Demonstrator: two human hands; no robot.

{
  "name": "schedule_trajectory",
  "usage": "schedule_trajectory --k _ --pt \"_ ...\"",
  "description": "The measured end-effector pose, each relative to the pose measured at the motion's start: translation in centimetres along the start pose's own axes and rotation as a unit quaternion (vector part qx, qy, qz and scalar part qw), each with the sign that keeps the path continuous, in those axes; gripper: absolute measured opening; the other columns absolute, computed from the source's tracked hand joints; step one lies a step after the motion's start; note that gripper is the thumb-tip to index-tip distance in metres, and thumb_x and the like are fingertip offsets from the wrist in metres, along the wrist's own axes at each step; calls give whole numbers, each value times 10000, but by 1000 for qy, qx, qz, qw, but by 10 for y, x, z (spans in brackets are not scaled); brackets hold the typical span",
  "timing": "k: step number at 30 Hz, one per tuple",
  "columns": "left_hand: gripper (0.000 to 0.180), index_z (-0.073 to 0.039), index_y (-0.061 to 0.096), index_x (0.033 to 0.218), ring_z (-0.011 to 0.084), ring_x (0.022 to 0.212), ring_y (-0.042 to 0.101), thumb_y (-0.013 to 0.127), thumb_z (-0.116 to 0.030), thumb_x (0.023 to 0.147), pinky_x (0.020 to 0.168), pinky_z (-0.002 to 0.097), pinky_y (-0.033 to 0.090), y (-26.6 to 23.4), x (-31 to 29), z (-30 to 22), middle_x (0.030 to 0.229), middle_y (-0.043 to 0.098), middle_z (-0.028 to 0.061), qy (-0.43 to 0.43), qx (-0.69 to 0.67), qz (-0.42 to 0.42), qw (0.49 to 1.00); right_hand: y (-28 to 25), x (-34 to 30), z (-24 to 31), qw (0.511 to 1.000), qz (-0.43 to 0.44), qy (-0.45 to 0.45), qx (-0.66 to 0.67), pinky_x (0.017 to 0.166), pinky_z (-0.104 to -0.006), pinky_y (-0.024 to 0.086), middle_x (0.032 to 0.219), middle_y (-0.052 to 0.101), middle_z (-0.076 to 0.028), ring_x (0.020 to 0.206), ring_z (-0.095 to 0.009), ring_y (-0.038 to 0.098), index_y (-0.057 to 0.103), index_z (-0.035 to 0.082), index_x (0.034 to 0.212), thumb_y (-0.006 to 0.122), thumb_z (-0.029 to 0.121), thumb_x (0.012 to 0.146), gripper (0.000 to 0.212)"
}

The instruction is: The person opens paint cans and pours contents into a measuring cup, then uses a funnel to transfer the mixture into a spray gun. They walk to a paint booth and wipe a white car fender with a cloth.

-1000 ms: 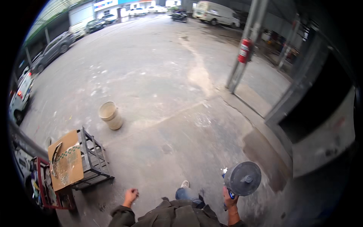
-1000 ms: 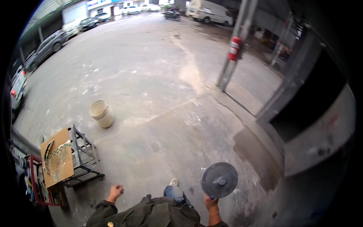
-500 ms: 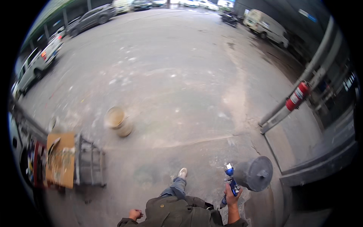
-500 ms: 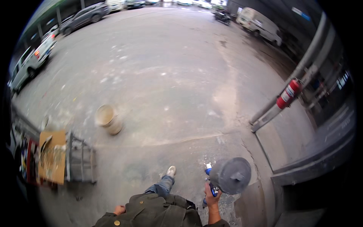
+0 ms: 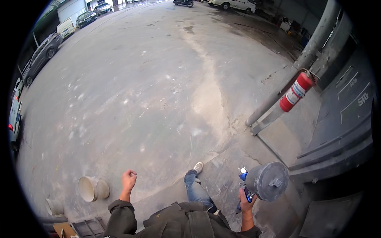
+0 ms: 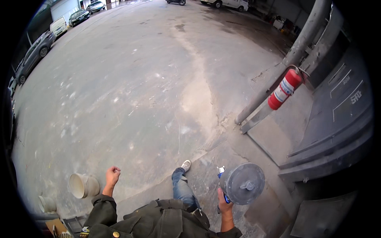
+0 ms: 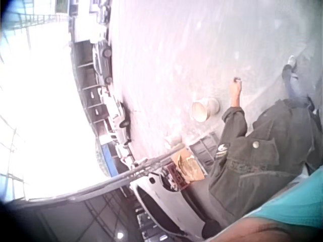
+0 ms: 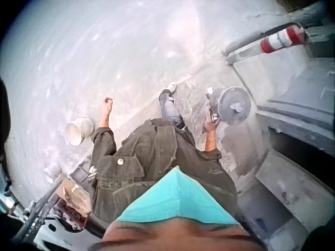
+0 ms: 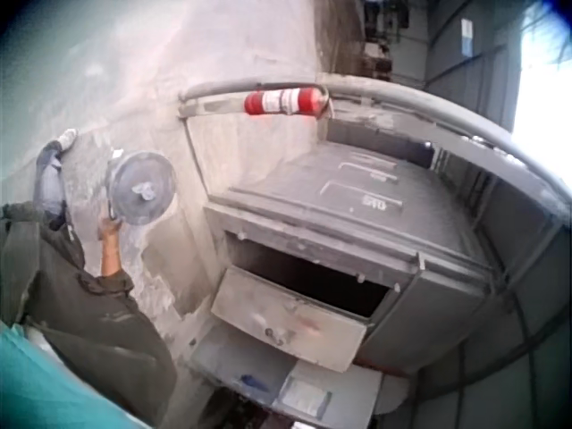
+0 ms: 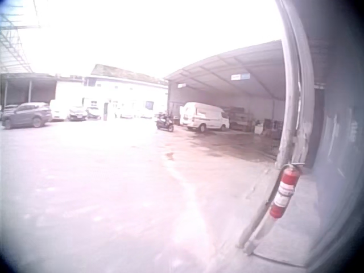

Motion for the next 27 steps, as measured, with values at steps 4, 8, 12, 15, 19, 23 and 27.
schedule_trajectory --k 4,8,12,15,19,23,27 --pt "198 -108 732 873 255 627 591 631 -90 704 620 383 480 77 50 1 650 614 116 -62 72 -5 995 50 148 31 1000 -21 -11 3 436 -236 377 640 541 16 494 -70 492 574 54 827 668 26 845 100" --pt "208 -89 734 875 210 687 683 681 -62 676 684 350 543 128 55 -12 703 686 69 -181 24 101 978 107 285 83 998 15 53 29 428 -242 358 637 526 10 479 -78 469 551 38 908 661 22 850 126" --pt "167 -41 731 873 164 661 677 728 -90 713 659 315 541 172 100 -134 753 714 98 -268 -42 103 957 164 432 123 999 -13 29 31 416 -225 364 588 503 21 457 -61 462 554 50 755 688 72 844 162" --pt "211 -27 728 865 168 671 672 778 -134 690 650 321 543 206 189 -172 756 714 93 -263 -36 110 958 206 542 112 999 -38 7 28 410 -227 366 601 507 22 456 -63 463 554 48 782 689 74 844 151" --pt "286 -11 733 856 189 674 674 816 -188 647 636 329 545 252 374 -265 747 712 105 -264 9 121 957 249 672 93 997 -67 -4 28 411 -228 383 615 515 21 456 -63 466 559 50 794 689 76 844 142" --pt "308 10 722 857 191 658 684 800 -207 653 632 339 547 313 618 -378 718 704 126 -136 61 178 973 301 807 114 995 -104 -6 12 429 -247 383 567 522 10 463 -77 489 552 30 824 657 30 841 107" --pt "224 -12 706 958 161 650 680 709 -53 738 621 297 534 369 802 -581 709 710 93 19 2 232 973 301 903 113 988 -139 28 55 423 -229 403 605 518 15 462 -68 482 568 44 786 693 89 841 144"
Point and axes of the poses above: each hand's wrist, its own x-axis towards the middle knuckle, its own y-axis out of the palm, z = x × y, the point moved 1 cm from there along x, towards the middle knuckle
